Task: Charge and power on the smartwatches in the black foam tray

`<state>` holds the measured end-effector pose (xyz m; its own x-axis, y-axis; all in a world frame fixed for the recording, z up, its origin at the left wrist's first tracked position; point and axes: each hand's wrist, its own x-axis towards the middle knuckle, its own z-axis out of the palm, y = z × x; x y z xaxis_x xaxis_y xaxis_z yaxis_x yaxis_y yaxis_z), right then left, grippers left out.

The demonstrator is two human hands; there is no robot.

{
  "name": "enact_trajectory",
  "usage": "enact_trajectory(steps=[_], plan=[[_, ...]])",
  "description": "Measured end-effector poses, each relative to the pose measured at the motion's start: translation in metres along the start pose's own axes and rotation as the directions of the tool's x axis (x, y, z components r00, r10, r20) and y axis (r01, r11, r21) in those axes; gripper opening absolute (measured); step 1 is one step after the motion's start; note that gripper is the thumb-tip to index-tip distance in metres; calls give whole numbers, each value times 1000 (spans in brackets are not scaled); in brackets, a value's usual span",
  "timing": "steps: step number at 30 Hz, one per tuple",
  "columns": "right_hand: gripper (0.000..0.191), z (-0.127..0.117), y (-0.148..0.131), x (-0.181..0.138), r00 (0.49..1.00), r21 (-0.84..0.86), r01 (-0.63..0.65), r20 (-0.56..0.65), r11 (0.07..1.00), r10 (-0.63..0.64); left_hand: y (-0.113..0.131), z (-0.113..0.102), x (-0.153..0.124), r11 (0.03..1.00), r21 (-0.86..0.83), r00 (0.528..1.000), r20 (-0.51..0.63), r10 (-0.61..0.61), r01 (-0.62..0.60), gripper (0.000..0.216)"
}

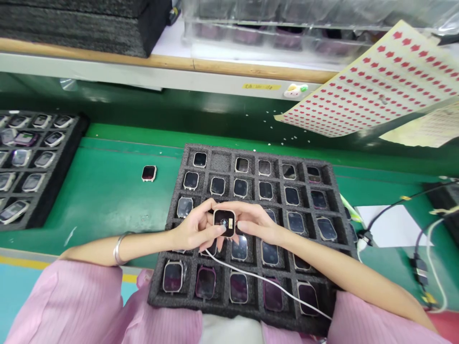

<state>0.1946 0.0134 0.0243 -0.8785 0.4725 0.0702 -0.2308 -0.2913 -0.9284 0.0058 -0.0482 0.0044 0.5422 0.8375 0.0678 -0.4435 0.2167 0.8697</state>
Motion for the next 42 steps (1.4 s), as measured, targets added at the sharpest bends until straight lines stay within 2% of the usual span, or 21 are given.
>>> enact_trajectory(steps=[5, 14, 24, 26, 28, 29, 30, 32, 33, 35, 37, 38, 39, 42], plan=[[37, -3, 9, 0, 998, 73, -38, -53, 997, 41, 0, 0, -1, 1000, -27, 1000, 23, 16, -15, 21], [49, -7, 9, 0, 980, 70, -197, -10, 978, 198, -1, 2, -2, 1000, -18, 998, 69, -3, 4, 27], [48, -7, 6, -2, 989, 29, -144, 50, 989, 142, 0, 3, -3, 1000, 4, 998, 58, -2, 2, 28], [50, -7, 5, -2, 991, -22, -113, 63, 993, 114, 0, 2, -3, 1000, 18, 999, 45, -6, 5, 28], [57, -8, 1, 0, 997, -170, -31, 69, 985, 43, 0, 2, 0, 999, 36, 1000, 4, -21, 21, 29], [61, -9, -3, 2, 999, -308, 17, 52, 951, -1, 0, 1, 1, 998, 46, 999, -32, -40, 41, 29], [63, -9, -7, 3, 998, -476, 56, 23, 878, -51, -1, 1, 3, 996, 54, 995, -77, -67, 71, 29], [58, -5, -16, 3, 991, -784, 60, -29, 618, -134, -2, 1, 5, 986, 73, 976, -170, -138, 152, 28], [52, -1, -20, 2, 987, -880, 42, -37, 473, -157, -4, 2, 5, 979, 87, 964, -208, -164, 186, 29], [44, 10, -26, -2, 985, -968, 28, -16, 248, -174, -6, 5, 3, 964, 142, 951, -250, -184, 224, 39], [44, 19, -30, -6, 979, -995, 24, 4, 95, -204, -9, 7, -1, 953, 216, 956, -249, -157, 213, 56], [45, 21, -32, -9, 976, -997, 14, -4, 81, -220, -9, 8, -2, 940, 252, 954, -250, -165, 229, 58], [44, 20, -35, -12, 970, -994, -6, -32, 109, -241, -9, 9, -4, 922, 277, 947, -252, -201, 270, 58], [36, 1, -54, -36, 934, -947, -110, -202, 301, -294, -7, 13, -4, 875, 335, 928, -252, -275, 350, 46]])
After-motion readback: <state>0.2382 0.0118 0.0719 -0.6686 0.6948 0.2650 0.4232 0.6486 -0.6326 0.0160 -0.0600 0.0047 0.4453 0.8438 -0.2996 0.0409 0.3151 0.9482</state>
